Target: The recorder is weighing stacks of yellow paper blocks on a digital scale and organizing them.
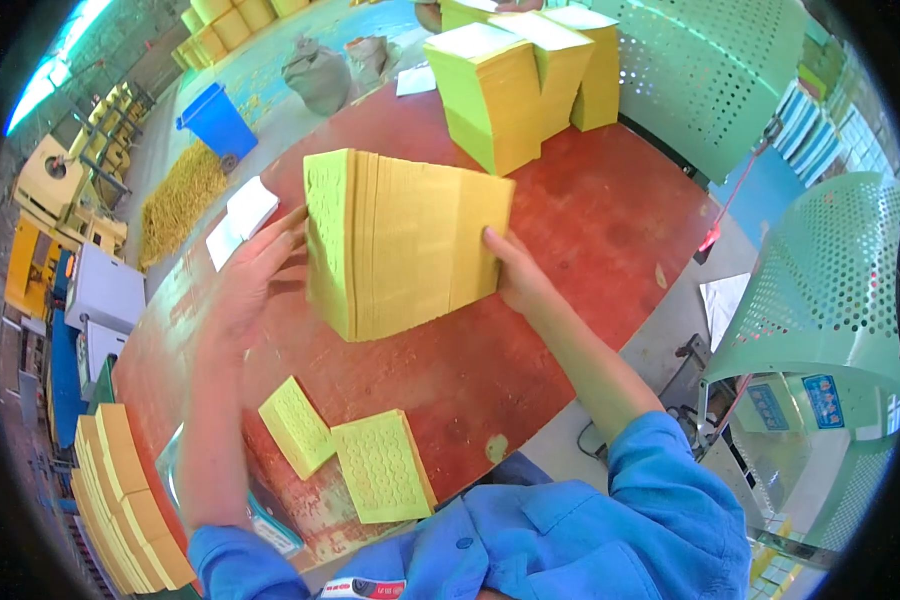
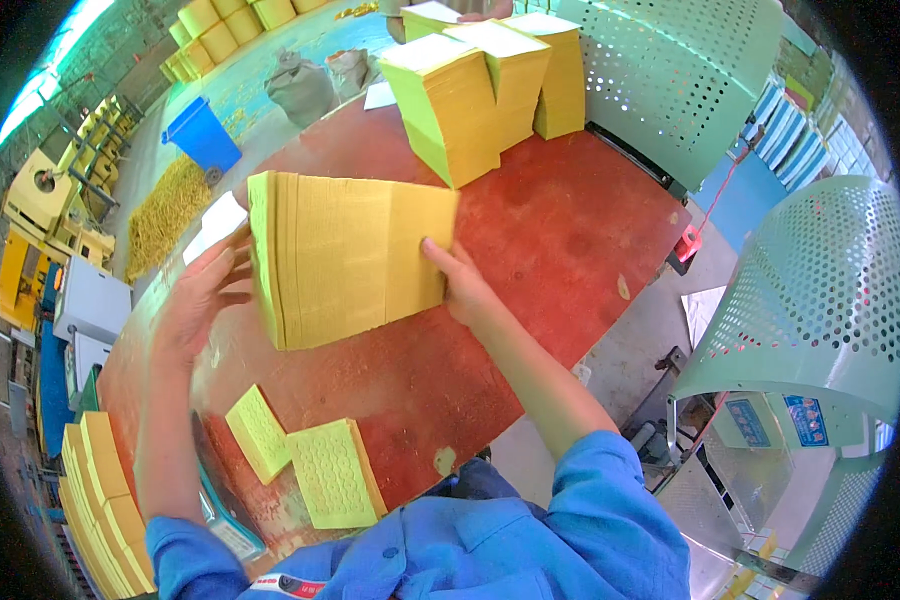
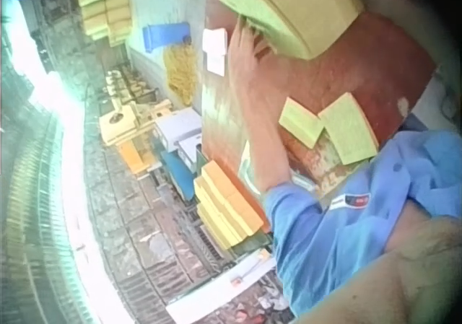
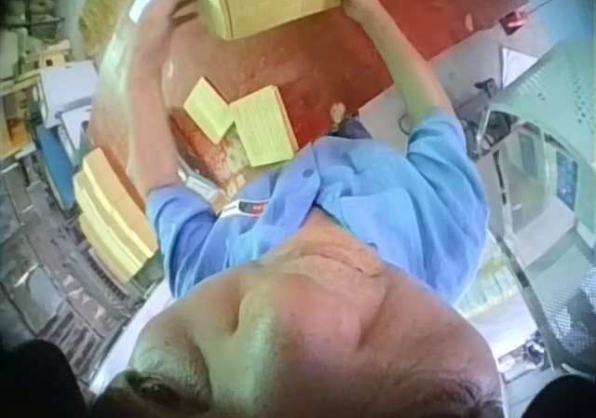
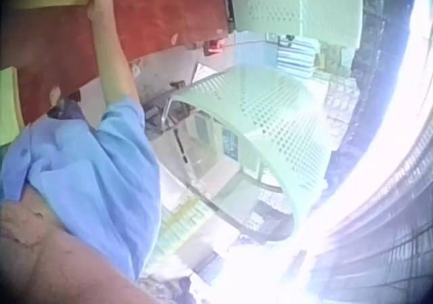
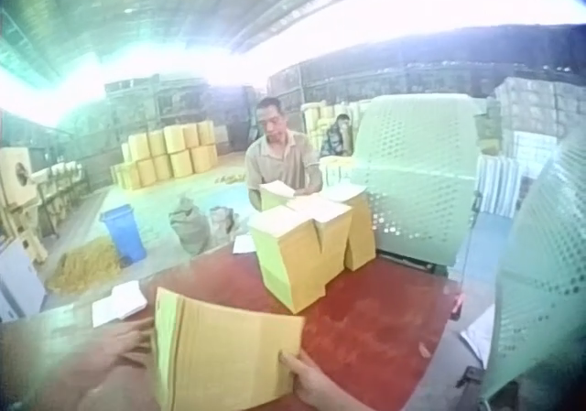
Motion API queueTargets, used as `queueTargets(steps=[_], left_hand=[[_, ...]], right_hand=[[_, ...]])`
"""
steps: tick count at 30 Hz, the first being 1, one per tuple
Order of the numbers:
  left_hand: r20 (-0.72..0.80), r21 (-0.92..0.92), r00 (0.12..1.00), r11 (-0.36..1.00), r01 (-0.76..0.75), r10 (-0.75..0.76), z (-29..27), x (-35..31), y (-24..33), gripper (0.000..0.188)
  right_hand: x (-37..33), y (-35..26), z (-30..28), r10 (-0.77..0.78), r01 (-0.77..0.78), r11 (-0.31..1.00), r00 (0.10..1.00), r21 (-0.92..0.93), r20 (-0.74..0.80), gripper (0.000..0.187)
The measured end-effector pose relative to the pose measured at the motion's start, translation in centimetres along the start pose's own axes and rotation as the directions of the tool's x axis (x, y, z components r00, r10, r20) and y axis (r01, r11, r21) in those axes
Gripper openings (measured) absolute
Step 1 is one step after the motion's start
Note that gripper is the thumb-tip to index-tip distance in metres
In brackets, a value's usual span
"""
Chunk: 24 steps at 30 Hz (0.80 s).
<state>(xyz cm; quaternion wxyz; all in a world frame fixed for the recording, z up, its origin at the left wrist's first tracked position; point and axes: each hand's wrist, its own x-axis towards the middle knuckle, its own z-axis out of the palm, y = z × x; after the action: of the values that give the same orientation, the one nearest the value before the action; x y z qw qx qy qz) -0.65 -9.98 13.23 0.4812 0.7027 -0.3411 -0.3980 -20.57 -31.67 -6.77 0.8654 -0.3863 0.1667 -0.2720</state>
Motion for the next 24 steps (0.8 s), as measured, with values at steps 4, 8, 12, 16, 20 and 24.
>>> queueTargets(steps=[4,8,12,16,20,24], left_hand=[[-0.121,0.282,0.992,0.959,-0.009,0.045,-2.5,1.7,-0.6,0.06],[-0.267,-0.305,0.959,0.935,-0.181,0.099,-3.8,3.7,-5.1,0.058],[-0.213,-0.482,0.975,0.875,-0.052,-0.059,-4.7,7.6,-8.8,0.044],[-0.299,-0.549,0.919,0.834,0.056,-0.258,-4.6,11.1,-9.7,0.053],[-0.237,-0.574,0.944,0.817,0.053,-0.228,-3.9,12.4,-9.4,0.06],[-0.17,-0.602,0.953,0.792,0.101,-0.251,-2.3,12.8,-7.9,0.062]], right_hand=[[4.5,2.8,0.6,0.233,-0.254,0.959,0.958,0.123,0.165,0.059],[8.3,3.5,2.2,0.389,-0.402,0.915,0.897,0.023,0.209,0.055],[13.3,3.2,0.5,0.453,-0.462,0.885,0.837,-0.046,0.308,0.051],[16.3,1.6,-0.5,0.538,-0.521,0.843,0.811,-0.134,0.229,0.05],[15.0,0.0,-0.1,0.473,-0.451,0.87,0.877,-0.198,0.082,0.052],[11.8,-3.3,1.4,0.402,-0.413,0.83,0.909,-0.375,-0.112,0.054]])
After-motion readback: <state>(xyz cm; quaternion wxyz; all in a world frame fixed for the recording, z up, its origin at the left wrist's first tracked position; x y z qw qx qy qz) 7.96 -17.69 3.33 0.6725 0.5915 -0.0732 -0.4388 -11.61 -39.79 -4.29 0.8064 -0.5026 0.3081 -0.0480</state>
